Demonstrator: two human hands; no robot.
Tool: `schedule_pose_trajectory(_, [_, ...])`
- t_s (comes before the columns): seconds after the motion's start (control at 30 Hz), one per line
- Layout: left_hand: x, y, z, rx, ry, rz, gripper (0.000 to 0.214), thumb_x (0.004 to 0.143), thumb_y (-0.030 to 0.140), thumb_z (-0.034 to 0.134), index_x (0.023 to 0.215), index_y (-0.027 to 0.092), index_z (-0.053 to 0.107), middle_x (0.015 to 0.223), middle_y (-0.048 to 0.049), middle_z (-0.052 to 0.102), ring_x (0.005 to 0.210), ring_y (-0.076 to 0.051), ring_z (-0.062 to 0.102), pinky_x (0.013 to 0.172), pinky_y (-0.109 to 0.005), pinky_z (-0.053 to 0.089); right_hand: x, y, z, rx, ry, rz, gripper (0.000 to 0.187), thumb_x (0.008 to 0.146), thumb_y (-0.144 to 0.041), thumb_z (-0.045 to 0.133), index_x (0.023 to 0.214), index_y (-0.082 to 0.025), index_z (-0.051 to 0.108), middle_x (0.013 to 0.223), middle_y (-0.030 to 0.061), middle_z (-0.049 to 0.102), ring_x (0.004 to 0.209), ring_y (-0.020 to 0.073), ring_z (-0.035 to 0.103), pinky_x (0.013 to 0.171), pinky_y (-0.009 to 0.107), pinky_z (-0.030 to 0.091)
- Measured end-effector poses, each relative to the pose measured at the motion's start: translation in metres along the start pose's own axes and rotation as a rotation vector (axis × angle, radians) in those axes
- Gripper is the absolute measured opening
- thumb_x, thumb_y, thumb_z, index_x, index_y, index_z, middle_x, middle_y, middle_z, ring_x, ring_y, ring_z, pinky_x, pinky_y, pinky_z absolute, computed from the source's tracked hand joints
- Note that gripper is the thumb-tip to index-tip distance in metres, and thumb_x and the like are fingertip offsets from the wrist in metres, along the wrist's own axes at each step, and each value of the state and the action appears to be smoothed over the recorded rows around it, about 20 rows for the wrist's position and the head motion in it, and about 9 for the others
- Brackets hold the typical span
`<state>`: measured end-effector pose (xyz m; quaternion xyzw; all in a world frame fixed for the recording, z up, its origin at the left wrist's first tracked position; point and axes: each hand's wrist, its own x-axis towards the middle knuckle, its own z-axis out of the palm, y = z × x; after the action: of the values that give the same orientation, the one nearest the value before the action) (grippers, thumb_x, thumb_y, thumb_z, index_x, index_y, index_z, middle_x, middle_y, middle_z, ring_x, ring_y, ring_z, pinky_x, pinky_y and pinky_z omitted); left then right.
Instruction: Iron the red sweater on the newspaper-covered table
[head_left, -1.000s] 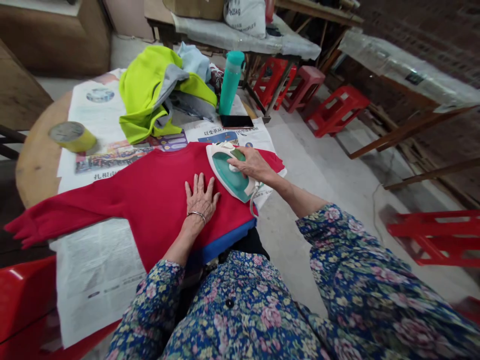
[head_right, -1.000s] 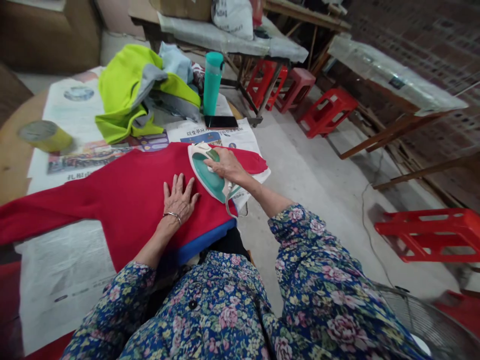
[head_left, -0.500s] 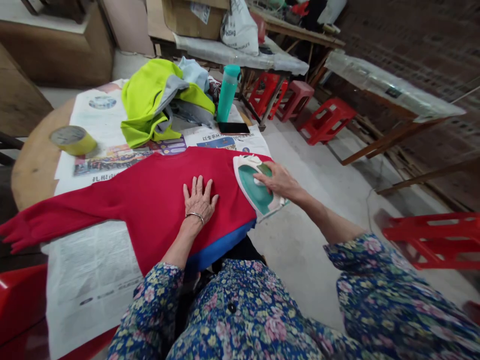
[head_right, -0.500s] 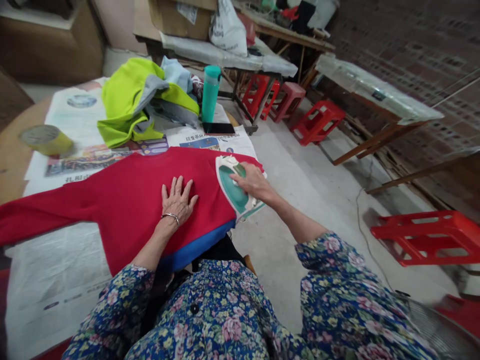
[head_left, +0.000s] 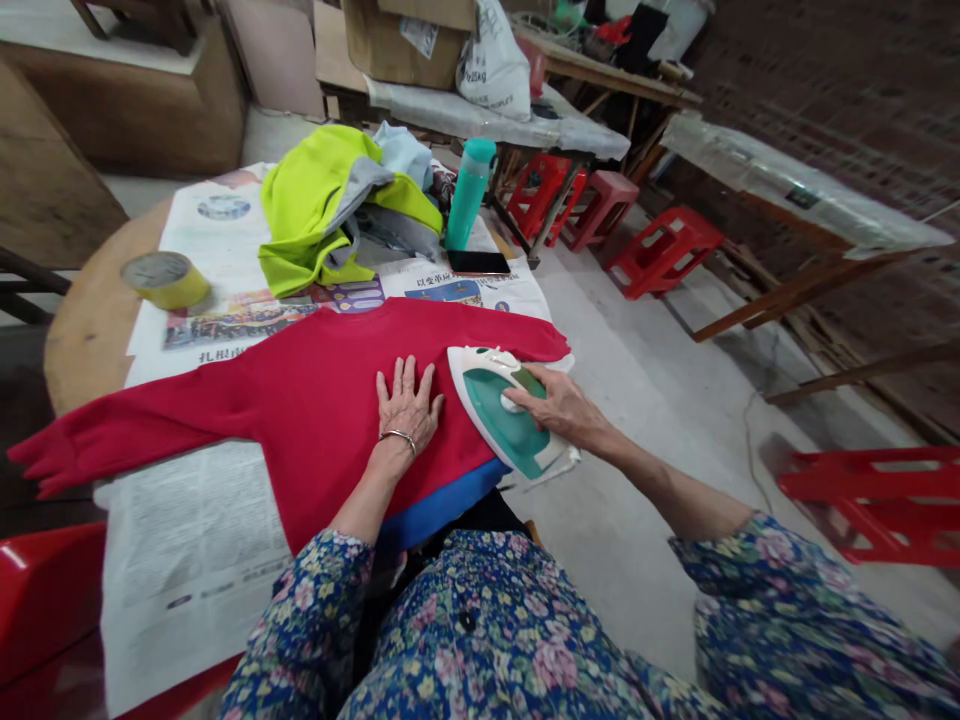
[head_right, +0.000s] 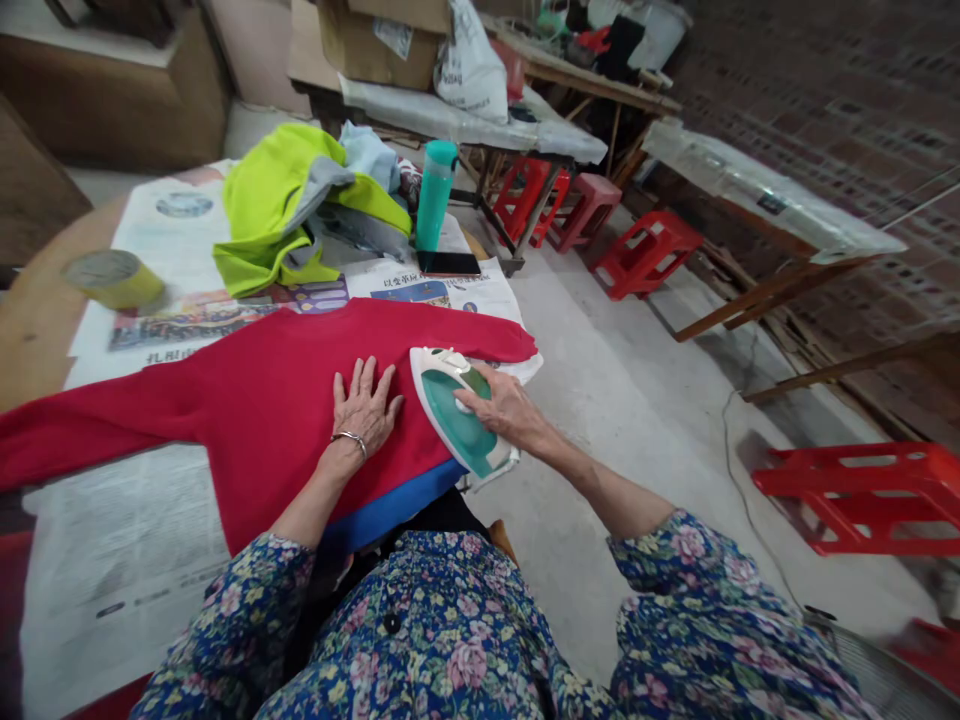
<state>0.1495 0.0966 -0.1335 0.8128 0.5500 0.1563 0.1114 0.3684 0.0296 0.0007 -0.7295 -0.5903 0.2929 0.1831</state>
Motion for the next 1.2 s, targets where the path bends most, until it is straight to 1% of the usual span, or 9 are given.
schedule_pose_trajectory(0.07, [-0.001, -0.001, 0.002, -0.011, 0.007, 0.003, 0.060, 0.108, 0.034, 0.050, 0.166, 0.022, 0.058, 0.180, -0.0190, 0.042, 0.170, -0.040, 0.035, 0.135, -0.077, 0.022, 0.021, -0.007, -0.005, -0.050, 0.018, -0.010, 0.042, 0.097, -0.042, 0.070, 0.131, -0.018, 0.072, 0.077, 0.0018, 0.071, 0.063, 0.0223, 0.065, 0.068, 0.036, 0.053])
schedule_pose_trajectory(0.17, [-0.002, -0.002, 0.006, -0.038, 0.021, 0.010, 0.061, 0.107, 0.034, 0.051, 0.166, 0.023, 0.059, 0.180, -0.0185, 0.043, 0.169, -0.040, 0.036, 0.136, -0.077, 0.022, 0.057, -0.021, -0.011, -0.126, 0.068, -0.097, 0.030, 0.098, -0.037, 0.070, 0.120, -0.018, 0.072, 0.081, 0.0036, 0.071, 0.072, 0.0238, 0.067, 0.075, 0.036, 0.052])
schedule_pose_trajectory(0.3, [-0.003, -0.004, 0.009, -0.066, 0.071, 0.034, 0.060, 0.106, 0.033, 0.054, 0.164, 0.021, 0.061, 0.178, -0.0185, 0.047, 0.169, -0.041, 0.038, 0.136, -0.076, 0.023, 0.105, -0.044, -0.016, -0.209, 0.023, -0.332, 0.016, 0.097, -0.032, 0.070, 0.108, -0.021, 0.072, 0.092, 0.0062, 0.074, 0.088, 0.0262, 0.068, 0.082, 0.036, 0.051])
schedule_pose_trajectory(0.47, [-0.003, -0.004, 0.012, -0.080, 0.045, 0.108, 0.052, 0.108, 0.027, 0.048, 0.154, 0.012, 0.069, 0.163, -0.0220, 0.064, 0.156, -0.037, 0.056, 0.138, -0.067, 0.031, 0.145, -0.081, -0.018, -0.275, -0.184, -0.676, 0.028, 0.092, -0.032, 0.079, 0.118, -0.022, 0.074, 0.105, 0.0047, 0.077, 0.098, 0.0247, 0.067, 0.088, 0.033, 0.048])
schedule_pose_trajectory(0.67, [-0.005, -0.008, 0.018, -0.103, 0.068, 0.156, 0.052, 0.109, 0.023, 0.046, 0.155, 0.013, 0.068, 0.161, -0.0198, 0.066, 0.152, -0.034, 0.059, 0.130, -0.053, 0.048, 0.172, -0.118, 0.006, -0.370, -0.457, -0.883, 0.034, 0.093, -0.032, 0.081, 0.124, -0.022, 0.074, 0.101, 0.0034, 0.077, 0.097, 0.0228, 0.066, 0.083, 0.029, 0.044])
schedule_pose_trajectory(0.77, [-0.006, -0.008, 0.020, -0.107, 0.072, 0.152, 0.051, 0.108, 0.022, 0.048, 0.154, 0.014, 0.068, 0.161, -0.0189, 0.066, 0.150, -0.033, 0.060, 0.129, -0.052, 0.049, 0.186, -0.121, 0.018, -0.388, -0.457, -0.896, 0.029, 0.094, -0.032, 0.080, 0.120, -0.021, 0.073, 0.101, 0.0038, 0.077, 0.098, 0.0228, 0.065, 0.084, 0.030, 0.045])
schedule_pose_trajectory(0.9, [-0.005, -0.007, 0.020, -0.104, 0.054, 0.134, 0.050, 0.107, 0.022, 0.048, 0.152, 0.014, 0.069, 0.161, -0.0196, 0.066, 0.149, -0.034, 0.060, 0.132, -0.055, 0.045, 0.199, -0.116, 0.022, -0.339, -0.363, -0.835, 0.024, 0.096, -0.034, 0.077, 0.116, -0.021, 0.072, 0.107, 0.0037, 0.076, 0.101, 0.0224, 0.063, 0.089, 0.031, 0.047])
schedule_pose_trajectory(1.03, [-0.005, -0.006, 0.017, -0.111, 0.048, 0.136, 0.050, 0.107, 0.022, 0.049, 0.152, 0.014, 0.069, 0.160, -0.0200, 0.067, 0.149, -0.034, 0.061, 0.133, -0.057, 0.044, 0.197, -0.105, 0.016, -0.260, -0.227, -0.701, 0.020, 0.099, -0.036, 0.072, 0.112, -0.021, 0.070, 0.103, 0.0032, 0.075, 0.098, 0.0220, 0.065, 0.086, 0.032, 0.050])
schedule_pose_trajectory(1.2, [-0.002, -0.007, 0.012, -0.114, 0.039, 0.129, 0.050, 0.107, 0.025, 0.049, 0.152, 0.015, 0.070, 0.161, -0.0187, 0.067, 0.149, -0.034, 0.061, 0.132, -0.056, 0.045, 0.179, -0.077, 0.001, -0.184, -0.156, -0.464, 0.020, 0.100, -0.040, 0.071, 0.107, -0.022, 0.067, 0.079, 0.0001, 0.068, 0.073, 0.0200, 0.065, 0.071, 0.031, 0.051])
